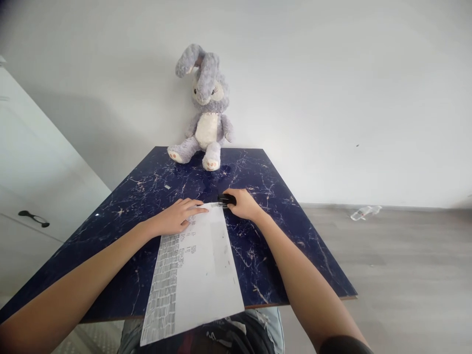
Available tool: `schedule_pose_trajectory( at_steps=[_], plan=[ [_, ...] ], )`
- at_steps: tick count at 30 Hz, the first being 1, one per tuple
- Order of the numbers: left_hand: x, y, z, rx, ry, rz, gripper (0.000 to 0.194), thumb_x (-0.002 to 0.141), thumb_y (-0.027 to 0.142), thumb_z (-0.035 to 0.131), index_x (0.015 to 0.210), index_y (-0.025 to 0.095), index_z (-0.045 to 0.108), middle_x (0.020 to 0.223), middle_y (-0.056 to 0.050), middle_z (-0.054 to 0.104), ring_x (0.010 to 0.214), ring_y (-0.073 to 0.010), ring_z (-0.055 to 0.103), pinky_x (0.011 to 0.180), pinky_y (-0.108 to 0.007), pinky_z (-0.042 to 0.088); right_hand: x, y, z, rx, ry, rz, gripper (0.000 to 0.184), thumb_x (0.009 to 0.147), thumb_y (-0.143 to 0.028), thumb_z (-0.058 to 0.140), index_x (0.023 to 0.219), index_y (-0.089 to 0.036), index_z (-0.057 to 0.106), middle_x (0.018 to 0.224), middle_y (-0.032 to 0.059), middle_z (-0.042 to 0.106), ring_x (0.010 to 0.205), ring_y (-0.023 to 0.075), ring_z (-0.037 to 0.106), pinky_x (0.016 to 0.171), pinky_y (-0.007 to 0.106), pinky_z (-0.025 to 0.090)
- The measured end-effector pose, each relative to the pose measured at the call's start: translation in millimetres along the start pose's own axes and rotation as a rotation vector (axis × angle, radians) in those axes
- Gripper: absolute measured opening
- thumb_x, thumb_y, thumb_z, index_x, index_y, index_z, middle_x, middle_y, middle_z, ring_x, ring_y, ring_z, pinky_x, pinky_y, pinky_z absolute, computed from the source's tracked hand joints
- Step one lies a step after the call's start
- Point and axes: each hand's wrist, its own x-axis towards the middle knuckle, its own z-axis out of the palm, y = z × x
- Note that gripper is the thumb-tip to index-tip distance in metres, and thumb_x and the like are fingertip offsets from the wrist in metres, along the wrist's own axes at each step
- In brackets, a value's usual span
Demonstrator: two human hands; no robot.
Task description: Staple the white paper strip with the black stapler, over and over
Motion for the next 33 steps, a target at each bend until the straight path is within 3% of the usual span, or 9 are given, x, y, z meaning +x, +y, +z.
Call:
schedule_pose_trajectory(
  at_steps=[4,7,12,22,33],
  plan=[
    [2,2,2.2,0.033,-0.001,0.018,0.071,0.089,0.009,0.049,0.152,0.041,0.045,0.160,-0.002,0.042,0.131,-0.0297,0.046,0.106,-0.045,0.036,1,-4,6,-0.048,0.026,-0.019,0.038,0.081,-0.013,0.065,0.118,-0.020,0.070,0.112,0.0070,0.075,0.101,0.0256,0.069,0.091,0.034,0.048],
    [4,4,4.5,0.049,0.007,0.016,0.069,0.090,0.009,0.047,0.152,0.041,0.045,0.161,-0.002,0.041,0.130,-0.0301,0.046,0.105,-0.045,0.035,2,-10,9,-0.059,0.044,-0.012,0.027,0.092,-0.029,0.062,0.118,-0.021,0.069,0.113,0.0072,0.074,0.099,0.0242,0.068,0.088,0.032,0.046],
    [8,8,10.9,0.043,0.036,0.004,0.064,0.091,0.011,0.047,0.149,0.038,0.051,0.159,-0.003,0.043,0.132,-0.0304,0.045,0.108,-0.046,0.032,6,-17,15,-0.154,0.070,0.096,0.035,0.107,-0.040,0.038,0.099,-0.023,0.069,0.090,0.0034,0.072,0.088,0.0201,0.064,0.076,0.028,0.040],
    [10,9,11.9,0.038,0.040,-0.006,0.064,0.090,0.009,0.045,0.148,0.034,0.052,0.159,-0.005,0.044,0.134,-0.0308,0.043,0.109,-0.046,0.032,9,-14,23,-0.190,0.136,0.144,0.043,0.108,-0.038,0.034,0.079,-0.022,0.061,0.077,0.0029,0.066,0.072,0.0176,0.058,0.065,0.027,0.032],
    [10,8,10.9,0.074,0.029,-0.004,0.066,0.088,0.006,0.044,0.147,0.033,0.053,0.156,-0.006,0.047,0.133,-0.0303,0.044,0.106,-0.046,0.034,9,-15,25,-0.225,0.148,0.174,0.042,0.107,-0.035,0.037,0.076,-0.021,0.060,0.076,0.0036,0.068,0.070,0.0176,0.059,0.062,0.028,0.029]
  ],
)
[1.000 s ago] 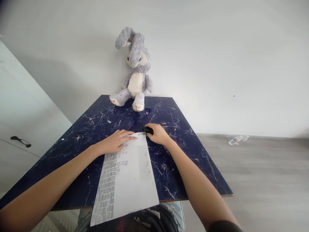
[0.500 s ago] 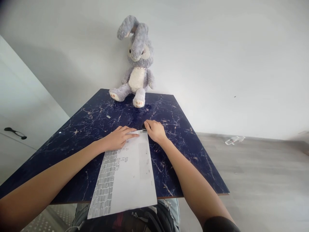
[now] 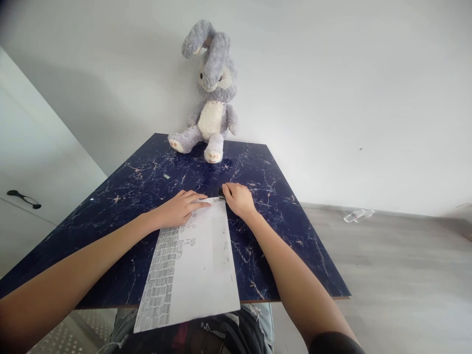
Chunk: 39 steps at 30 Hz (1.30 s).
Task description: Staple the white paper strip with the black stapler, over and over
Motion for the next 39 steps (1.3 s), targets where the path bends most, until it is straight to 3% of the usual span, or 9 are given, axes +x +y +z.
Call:
schedule_pose_trajectory(
  at_steps=[6,15,23,32,39],
  plan=[
    [5,5,4.8,-0.017,0.025,-0.004,0.064,0.088,0.005,0.044,0.145,0.032,0.056,0.155,-0.008,0.048,0.133,-0.0319,0.044,0.106,-0.047,0.034,1,0,3,-0.027,0.009,0.006,0.041,0.108,-0.035,0.035,0.078,-0.021,0.060,0.079,0.0043,0.068,0.074,0.0181,0.060,0.064,0.028,0.029],
    [13,12,11.0,0.121,-0.036,-0.002,0.081,0.086,-0.002,0.040,0.154,0.041,0.043,0.165,-0.004,0.033,0.135,-0.0353,0.040,0.100,-0.048,0.036,2,-3,5,-0.021,0.019,0.007,0.041,0.108,-0.035,0.035,0.081,-0.021,0.062,0.081,0.0043,0.068,0.075,0.0177,0.060,0.065,0.028,0.030],
    [17,10,13.7,0.206,-0.071,0.016,0.089,0.087,-0.003,0.042,0.161,0.043,0.026,0.170,0.004,0.024,0.130,-0.0312,0.041,0.096,-0.044,0.033,3,-3,5,-0.026,0.003,0.023,0.044,0.107,-0.037,0.036,0.077,-0.021,0.064,0.082,0.0033,0.069,0.073,0.0162,0.059,0.063,0.027,0.029],
    [20,7,13.5,0.206,-0.064,0.040,0.087,0.088,-0.005,0.041,0.161,0.041,0.028,0.170,0.005,0.024,0.133,-0.0305,0.040,0.095,-0.042,0.032,3,-7,6,-0.124,-0.008,0.005,0.042,0.107,-0.034,0.038,0.081,-0.021,0.068,0.085,0.0038,0.072,0.081,0.0181,0.063,0.067,0.028,0.030],
    [19,8,12.4,0.200,-0.056,0.054,0.091,0.086,-0.006,0.041,0.161,0.044,0.027,0.170,0.006,0.022,0.134,-0.0308,0.040,0.095,-0.042,0.033,4,-6,6,-0.077,0.000,0.112,0.047,0.107,-0.038,0.036,0.076,-0.020,0.067,0.078,0.0042,0.070,0.071,0.0170,0.059,0.061,0.028,0.026]
  ],
)
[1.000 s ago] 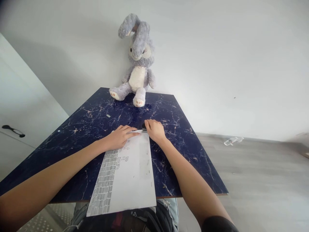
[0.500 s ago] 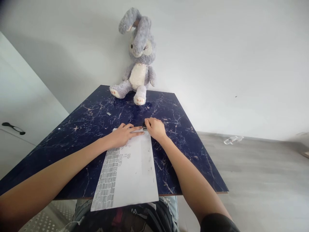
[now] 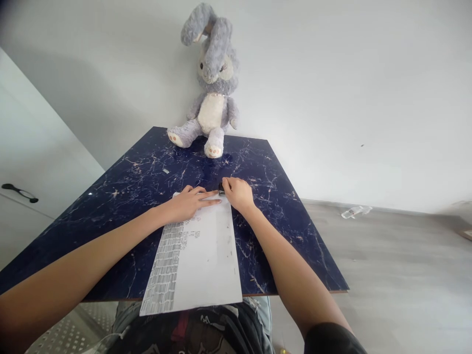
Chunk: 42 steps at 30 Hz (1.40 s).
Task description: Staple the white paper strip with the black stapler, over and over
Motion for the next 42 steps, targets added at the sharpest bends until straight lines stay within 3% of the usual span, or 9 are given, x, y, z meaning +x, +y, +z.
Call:
schedule_pose_trajectory(
  at_steps=[9,17,24,35,42],
  plan=[
    [-1,0,-0.4,0.027,-0.018,0.002,0.093,0.084,-0.006,0.039,0.162,0.044,0.024,0.171,0.007,0.019,0.135,-0.0313,0.038,0.092,-0.042,0.034,-1,-1,2,0.030,0.032,0.020,0.049,0.106,-0.038,0.037,0.068,-0.020,0.062,0.070,0.0031,0.066,0.064,0.0155,0.053,0.059,0.028,0.023],
    [0,1,-0.1,0.024,-0.021,-0.015,0.091,0.087,-0.005,0.039,0.162,0.043,0.021,0.171,0.005,0.020,0.134,-0.0308,0.039,0.095,-0.042,0.033,-1,-2,1,-0.022,0.020,0.037,0.049,0.107,-0.037,0.035,0.071,-0.020,0.065,0.075,0.0044,0.070,0.068,0.0166,0.059,0.060,0.028,0.025],
    [1,0,1.3,0.023,-0.025,-0.018,0.088,0.090,-0.003,0.042,0.162,0.043,0.023,0.171,0.004,0.021,0.135,-0.0309,0.039,0.096,-0.042,0.032,-2,-6,2,-0.161,0.007,-0.044,0.046,0.107,-0.031,0.035,0.079,-0.020,0.069,0.087,0.0060,0.075,0.079,0.0188,0.065,0.068,0.029,0.031],
    [1,-2,6.5,-0.052,0.025,-0.013,0.088,0.087,-0.003,0.043,0.158,0.048,0.032,0.168,0.006,0.029,0.133,-0.0314,0.041,0.099,-0.045,0.031,-5,-14,9,-0.313,-0.016,-0.062,0.046,0.108,-0.030,0.034,0.085,-0.018,0.073,0.095,0.0112,0.076,0.091,0.0227,0.065,0.082,0.033,0.034],
    [2,3,0.5,-0.047,0.016,-0.027,0.083,0.086,-0.003,0.045,0.153,0.045,0.044,0.167,-0.001,0.032,0.133,-0.0338,0.041,0.098,-0.048,0.033,-13,-21,16,-0.390,-0.005,-0.165,0.052,0.108,-0.030,0.027,0.092,-0.012,0.073,0.093,0.0184,0.072,0.094,0.0298,0.061,0.086,0.041,0.033]
  ],
)
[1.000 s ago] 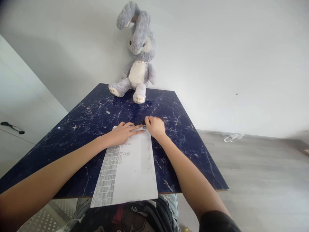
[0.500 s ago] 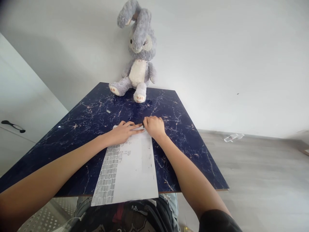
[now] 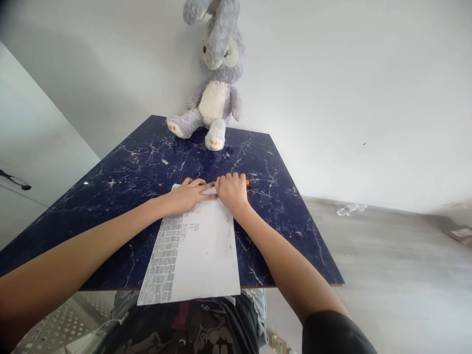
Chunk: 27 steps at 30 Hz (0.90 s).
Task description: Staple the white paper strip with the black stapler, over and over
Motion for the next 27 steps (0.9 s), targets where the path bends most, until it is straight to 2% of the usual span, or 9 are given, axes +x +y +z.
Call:
schedule_pose_trajectory(
  at_steps=[5,10,14,17,18,20,23,25,27],
  plan=[
    [-2,-1,-0.1,0.019,-0.015,-0.005,0.081,0.088,-0.002,0.044,0.154,0.044,0.042,0.167,-0.004,0.031,0.136,-0.0347,0.041,0.099,-0.048,0.035,5,4,-1,0.018,-0.005,0.022,0.050,0.109,-0.030,0.028,0.093,-0.013,0.073,0.095,0.0167,0.074,0.093,0.0271,0.063,0.086,0.038,0.034],
    [-3,-4,1.7,0.024,-0.025,-0.018,0.081,0.090,0.000,0.046,0.156,0.046,0.038,0.168,-0.007,0.029,0.140,-0.0360,0.040,0.103,-0.050,0.034,18,30,-3,0.032,-0.026,0.153,0.050,0.110,-0.028,0.028,0.089,-0.015,0.072,0.092,0.0140,0.076,0.085,0.0221,0.067,0.083,0.033,0.036],
    [-4,-2,-1.6,0.011,-0.028,-0.033,0.075,0.093,0.001,0.046,0.154,0.045,0.043,0.166,-0.008,0.033,0.141,-0.0346,0.041,0.103,-0.049,0.034,14,52,-14,0.124,-0.036,0.127,0.049,0.111,-0.038,0.027,0.093,-0.018,0.068,0.093,0.0114,0.073,0.092,0.0227,0.066,0.080,0.030,0.038],
    [-6,-3,-4.2,-0.018,0.008,-0.042,0.070,0.093,0.003,0.047,0.150,0.043,0.049,0.165,-0.007,0.036,0.141,-0.0326,0.041,0.106,-0.048,0.033,5,67,-26,0.284,-0.152,-0.023,0.030,0.105,-0.047,0.048,0.108,-0.021,0.064,0.102,0.0078,0.072,0.092,0.0215,0.065,0.075,0.027,0.040],
    [-6,-3,-4.9,-0.024,0.023,-0.043,0.068,0.093,0.003,0.047,0.149,0.041,0.051,0.164,-0.007,0.038,0.141,-0.0323,0.041,0.106,-0.049,0.033,3,72,-29,0.311,-0.198,-0.064,0.026,0.100,-0.044,0.059,0.114,-0.022,0.062,0.106,0.0071,0.072,0.092,0.0215,0.065,0.074,0.027,0.040],
    [-8,-5,-6.2,-0.033,0.056,-0.050,0.063,0.094,0.006,0.048,0.147,0.040,0.055,0.161,-0.007,0.042,0.139,-0.0316,0.042,0.107,-0.050,0.033,0,79,-32,0.285,-0.258,-0.056,0.031,0.090,-0.031,0.072,0.117,-0.023,0.060,0.108,0.0067,0.072,0.091,0.0230,0.066,0.071,0.027,0.040],
    [-11,-7,-7.8,-0.044,0.106,-0.084,0.054,0.094,0.011,0.049,0.140,0.038,0.062,0.155,-0.006,0.048,0.135,-0.0302,0.045,0.105,-0.049,0.035,2,80,-36,0.175,-0.153,0.147,0.027,0.087,-0.018,0.067,0.113,-0.022,0.061,0.105,0.0090,0.073,0.092,0.0266,0.067,0.069,0.029,0.040],
    [-11,-8,-8.2,-0.048,0.148,-0.137,0.049,0.092,0.012,0.051,0.134,0.033,0.065,0.150,-0.007,0.052,0.130,-0.0292,0.048,0.102,-0.048,0.037,2,71,-41,0.187,0.029,0.282,0.026,0.092,-0.021,0.061,0.118,-0.020,0.060,0.109,0.0121,0.072,0.095,0.0281,0.067,0.069,0.031,0.041],
    [-10,-11,-7.8,-0.054,0.189,-0.214,0.041,0.090,0.016,0.054,0.127,0.028,0.066,0.143,-0.008,0.055,0.123,-0.0288,0.051,0.098,-0.046,0.039,1,53,-46,0.301,0.143,0.294,0.029,0.095,-0.028,0.058,0.122,-0.019,0.057,0.110,0.0130,0.072,0.093,0.0269,0.067,0.070,0.031,0.043]
  ],
)
